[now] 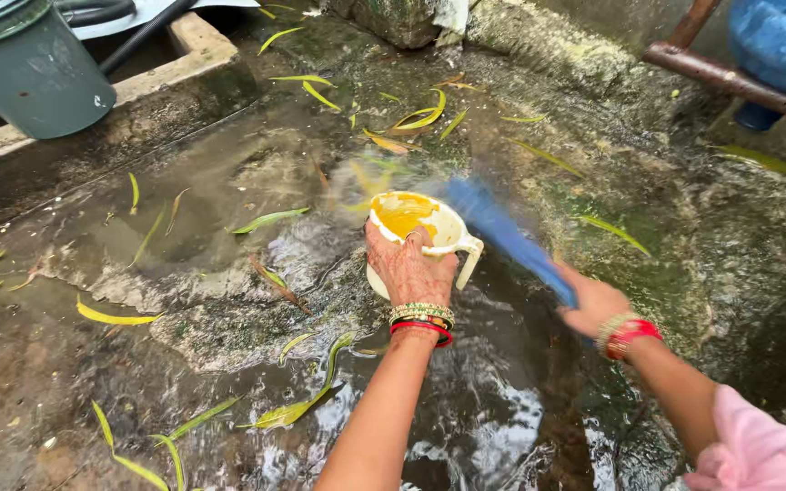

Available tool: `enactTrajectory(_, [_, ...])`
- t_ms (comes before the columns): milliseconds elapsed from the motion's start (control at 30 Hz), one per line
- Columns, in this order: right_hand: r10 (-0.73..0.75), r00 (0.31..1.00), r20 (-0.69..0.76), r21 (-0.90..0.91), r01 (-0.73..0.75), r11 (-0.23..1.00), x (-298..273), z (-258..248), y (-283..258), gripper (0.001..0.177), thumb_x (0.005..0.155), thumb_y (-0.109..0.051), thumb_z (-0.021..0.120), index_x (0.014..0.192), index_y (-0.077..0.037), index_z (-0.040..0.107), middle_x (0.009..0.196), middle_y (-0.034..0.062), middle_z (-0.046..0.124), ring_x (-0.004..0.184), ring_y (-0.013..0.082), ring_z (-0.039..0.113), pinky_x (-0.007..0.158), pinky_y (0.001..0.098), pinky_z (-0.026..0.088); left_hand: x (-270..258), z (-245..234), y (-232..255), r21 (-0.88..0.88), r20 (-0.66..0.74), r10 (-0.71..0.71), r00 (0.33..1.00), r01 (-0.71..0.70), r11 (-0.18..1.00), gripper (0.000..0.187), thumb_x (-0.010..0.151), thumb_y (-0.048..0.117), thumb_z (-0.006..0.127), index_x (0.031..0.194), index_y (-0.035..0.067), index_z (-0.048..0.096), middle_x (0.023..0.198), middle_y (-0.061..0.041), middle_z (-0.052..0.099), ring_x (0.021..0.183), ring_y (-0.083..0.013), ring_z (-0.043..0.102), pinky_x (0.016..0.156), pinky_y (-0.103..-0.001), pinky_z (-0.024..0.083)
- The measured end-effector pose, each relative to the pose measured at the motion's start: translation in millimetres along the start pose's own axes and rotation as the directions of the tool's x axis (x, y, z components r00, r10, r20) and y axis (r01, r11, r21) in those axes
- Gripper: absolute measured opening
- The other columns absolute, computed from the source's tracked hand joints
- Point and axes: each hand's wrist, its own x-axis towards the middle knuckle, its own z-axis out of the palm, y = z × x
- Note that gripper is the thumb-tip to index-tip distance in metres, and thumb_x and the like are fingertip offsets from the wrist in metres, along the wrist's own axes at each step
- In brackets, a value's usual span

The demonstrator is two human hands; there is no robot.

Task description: The person washes clothes in buckets by hand, rinses a small yellow mug and a large bucket with water, and then refills a bucket from a water source.

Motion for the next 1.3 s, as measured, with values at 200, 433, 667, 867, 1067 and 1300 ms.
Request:
enactTrajectory(200, [0.429,0.895,-0.122,-0.07,-0.439,0.896,22.9,-0.6,63.3,0.097,0.082,-0.031,0.073,0.164,-0.029,0.022,0.128,0.02,0.066,0.107,0.0423,0.071,0.092,0.0525,0.059,2.3,-8.3,-16.9,0.116,0.042,0.139,0.989,-0.143,0.983,0.052,0.047,0.014,0.09,0.095,0.005,0.073,0.149,-0.031,0.035,0.131,-0.0471,0.043,0.111,-0.05,0.038])
enactTrajectory(433, [0.01,0.993,0.118,-0.173,0.011,0.985,101.8,13.6,29.3,0.089,0.08,-0.029,0.068,0.161,-0.02,0.032,0.121,0.0248,0.071,0.108,0.043,0.071,0.094,0.0513,0.057,-3.8,-0.2,-29.4,0.121,0.073,0.063,0.995,-0.072,0.99,0.049,0.049,0.019,0.089,0.094,0.005,0.074,0.149,-0.028,0.036,0.133,-0.0474,0.043,0.114,-0.051,0.036])
enactTrajectory(667, [0.354,0.931,-0.085,-0.045,-0.358,0.932,66.5,10.8,-9.0,0.082,0.083,-0.032,0.068,0.151,0.0,0.036,0.115,0.0288,0.069,0.108,0.0443,0.068,0.093,0.0519,0.056,-7.7,-18.1,-41.1,0.211,0.044,0.091,0.995,-0.098,0.973,0.054,0.046,0.019,0.092,0.095,0.002,0.076,0.149,-0.033,0.026,0.131,-0.0529,0.035,0.111,-0.056,0.03])
enactTrajectory(867, [-0.318,0.935,0.16,-0.028,0.326,0.945,7.6,77.3,-110.9,0.099,0.072,-0.024,0.067,0.161,-0.009,0.026,0.109,0.0271,0.073,0.104,0.0419,0.072,0.095,0.0486,0.058,-8.4,-47.5,-26.5,-0.708,0.041,-0.486,0.873,0.368,0.603,0.067,0.054,0.016,0.079,0.117,0.026,0.059,0.144,-0.028,0.047,0.127,-0.0446,0.053,0.103,-0.055,0.052])
enactTrajectory(1067, [0.248,0.969,-0.01,0.271,-0.236,0.933,-32.5,87.4,-127.3,0.099,0.075,-0.024,0.069,0.162,-0.017,0.021,0.125,0.0277,0.066,0.112,0.0487,0.067,0.097,0.056,0.054,-29.7,-115.4,-20.8,0.323,-0.067,0.089,0.994,-0.063,0.944,0.047,0.045,0.019,0.092,0.086,0.007,0.074,0.143,-0.029,0.035,0.128,-0.0508,0.04,0.109,-0.056,0.033])
enactTrajectory(1300, [0.013,0.978,0.209,0.083,-0.031,0.996,-13.7,142.0,-212.0,0.097,0.078,-0.032,0.066,0.16,-0.009,0.021,0.119,0.033,0.069,0.112,0.0473,0.07,0.101,0.0513,0.055,-33.9,-182.5,-34.5,0.432,-0.022,0.005,1.0,0.005,0.902,0.042,0.05,0.019,0.092,0.085,0.007,0.071,0.141,-0.025,0.039,0.132,-0.0476,0.043,0.112,-0.054,0.037])
